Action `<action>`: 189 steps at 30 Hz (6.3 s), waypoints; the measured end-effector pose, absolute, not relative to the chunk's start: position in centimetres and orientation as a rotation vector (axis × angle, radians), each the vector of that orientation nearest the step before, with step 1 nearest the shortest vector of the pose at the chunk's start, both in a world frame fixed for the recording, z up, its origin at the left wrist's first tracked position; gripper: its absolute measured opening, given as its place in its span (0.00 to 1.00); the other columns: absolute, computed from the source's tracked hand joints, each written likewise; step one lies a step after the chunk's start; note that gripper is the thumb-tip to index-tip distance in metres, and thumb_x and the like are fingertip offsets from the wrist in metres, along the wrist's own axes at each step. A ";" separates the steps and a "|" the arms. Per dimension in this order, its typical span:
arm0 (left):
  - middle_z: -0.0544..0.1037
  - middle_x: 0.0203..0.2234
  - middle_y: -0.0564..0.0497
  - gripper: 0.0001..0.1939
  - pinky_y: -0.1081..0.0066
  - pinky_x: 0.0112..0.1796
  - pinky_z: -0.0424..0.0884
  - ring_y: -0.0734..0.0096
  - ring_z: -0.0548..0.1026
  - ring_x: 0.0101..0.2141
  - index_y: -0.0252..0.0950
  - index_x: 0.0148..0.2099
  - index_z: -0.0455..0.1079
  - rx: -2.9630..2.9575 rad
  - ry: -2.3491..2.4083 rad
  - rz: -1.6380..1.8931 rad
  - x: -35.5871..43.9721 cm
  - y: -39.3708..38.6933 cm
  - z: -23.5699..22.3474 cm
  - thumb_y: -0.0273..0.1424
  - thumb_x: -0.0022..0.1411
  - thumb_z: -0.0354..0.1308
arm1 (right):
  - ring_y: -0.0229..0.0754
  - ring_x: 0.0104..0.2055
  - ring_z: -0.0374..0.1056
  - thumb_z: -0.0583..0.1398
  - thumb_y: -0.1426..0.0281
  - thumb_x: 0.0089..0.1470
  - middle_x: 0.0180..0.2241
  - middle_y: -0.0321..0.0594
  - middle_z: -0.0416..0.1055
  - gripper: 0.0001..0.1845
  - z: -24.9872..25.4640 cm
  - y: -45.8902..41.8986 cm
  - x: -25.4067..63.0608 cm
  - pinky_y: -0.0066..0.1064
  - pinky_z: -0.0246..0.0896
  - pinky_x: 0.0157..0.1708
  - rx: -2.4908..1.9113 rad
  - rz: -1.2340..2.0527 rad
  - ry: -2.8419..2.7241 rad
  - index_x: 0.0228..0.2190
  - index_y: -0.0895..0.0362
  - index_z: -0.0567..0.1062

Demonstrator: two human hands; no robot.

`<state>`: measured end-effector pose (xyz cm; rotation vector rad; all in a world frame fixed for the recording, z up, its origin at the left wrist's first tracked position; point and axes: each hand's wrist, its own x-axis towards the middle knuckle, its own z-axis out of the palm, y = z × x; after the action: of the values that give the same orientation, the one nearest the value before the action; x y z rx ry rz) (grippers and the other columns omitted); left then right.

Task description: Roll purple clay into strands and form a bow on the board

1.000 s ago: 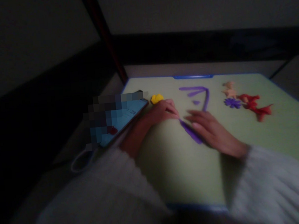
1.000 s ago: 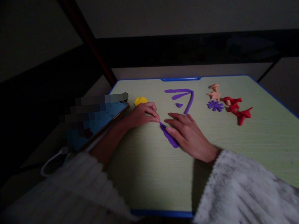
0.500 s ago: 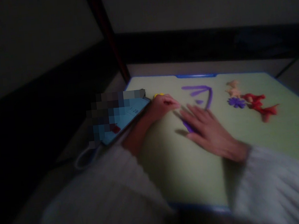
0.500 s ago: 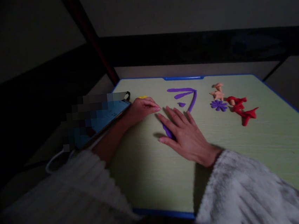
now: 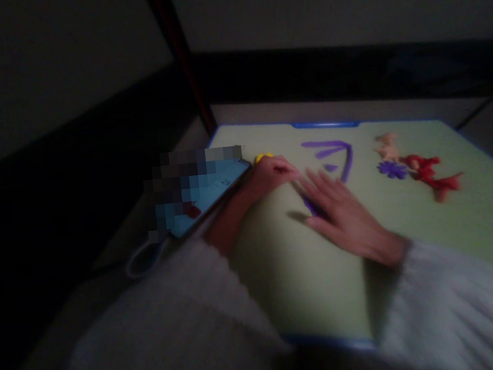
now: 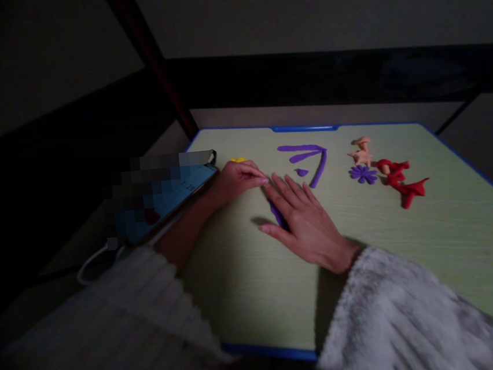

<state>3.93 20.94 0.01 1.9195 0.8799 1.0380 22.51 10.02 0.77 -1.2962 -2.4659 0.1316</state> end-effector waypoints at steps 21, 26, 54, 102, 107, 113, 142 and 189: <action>0.75 0.22 0.51 0.02 0.77 0.29 0.67 0.77 0.71 0.25 0.31 0.28 0.77 1.951 0.863 1.025 4.0 20.9 -0.2 0.25 0.48 0.64 | 0.51 0.67 0.42 0.41 0.48 0.60 0.64 0.51 0.49 0.41 1.5 8.5 23.7 0.56 0.39 0.61 -1.139 0.078 -2.667 0.63 0.63 0.49; 0.75 0.22 0.52 0.03 0.77 0.28 0.66 0.78 0.70 0.25 0.30 0.28 0.77 1.981 0.843 0.981 4.0 20.8 0.0 0.25 0.48 0.64 | 0.53 0.67 0.40 0.39 0.50 0.62 0.65 0.45 0.48 0.36 1.8 8.8 24.4 0.60 0.39 0.60 -1.287 0.066 -2.589 0.62 0.59 0.54; 0.76 0.24 0.51 0.04 0.76 0.30 0.67 0.76 0.72 0.27 0.31 0.28 0.76 1.954 0.858 0.999 4.1 20.8 -0.2 0.27 0.49 0.63 | 0.56 0.66 0.43 0.44 0.48 0.60 0.65 0.49 0.47 0.37 1.1 9.1 23.4 0.58 0.40 0.59 -1.284 0.019 -2.710 0.62 0.59 0.55; 0.66 0.26 0.55 0.27 0.73 0.32 0.62 0.74 0.64 0.27 0.33 0.42 0.74 2.302 0.757 0.699 4.7 20.1 -0.2 0.35 0.37 0.73 | 0.58 0.66 0.44 0.44 0.52 0.61 0.64 0.53 0.49 0.34 1.3 8.9 24.8 0.60 0.45 0.57 -1.280 0.136 -2.552 0.60 0.59 0.60; 0.66 0.26 0.56 0.26 0.73 0.33 0.62 0.75 0.63 0.27 0.32 0.42 0.74 2.271 0.777 0.736 5.1 20.1 -0.3 0.33 0.38 0.72 | 0.58 0.66 0.44 0.46 0.51 0.60 0.66 0.50 0.45 0.33 1.4 8.9 24.6 0.62 0.43 0.57 -1.258 0.140 -2.616 0.60 0.55 0.59; 0.64 0.25 0.58 0.27 0.75 0.31 0.60 0.76 0.61 0.26 0.33 0.44 0.74 2.230 0.785 0.670 5.0 20.1 0.0 0.31 0.38 0.72 | 0.58 0.65 0.46 0.48 0.50 0.59 0.64 0.52 0.49 0.33 1.5 9.0 24.5 0.61 0.44 0.57 -1.276 0.192 -2.607 0.59 0.57 0.62; 0.63 0.24 0.58 0.28 0.75 0.30 0.59 0.77 0.62 0.26 0.29 0.44 0.74 2.268 0.789 0.668 4.8 20.0 -0.2 0.34 0.38 0.72 | 0.59 0.65 0.48 0.44 0.47 0.59 0.64 0.51 0.49 0.38 1.0 8.6 24.7 0.61 0.46 0.57 -1.207 0.062 -2.689 0.62 0.56 0.56; 0.68 0.21 0.55 0.12 0.76 0.29 0.61 0.79 0.65 0.25 0.36 0.32 0.80 2.192 0.560 0.544 4.1 20.4 1.0 0.36 0.43 0.70 | 0.57 0.66 0.42 0.49 0.50 0.59 0.66 0.51 0.45 0.33 1.3 8.6 24.3 0.59 0.44 0.58 -1.236 0.072 -2.654 0.59 0.56 0.62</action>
<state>4.13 20.37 0.98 2.1916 0.5602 0.5445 24.27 8.59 1.29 -1.2362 -2.6542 0.0719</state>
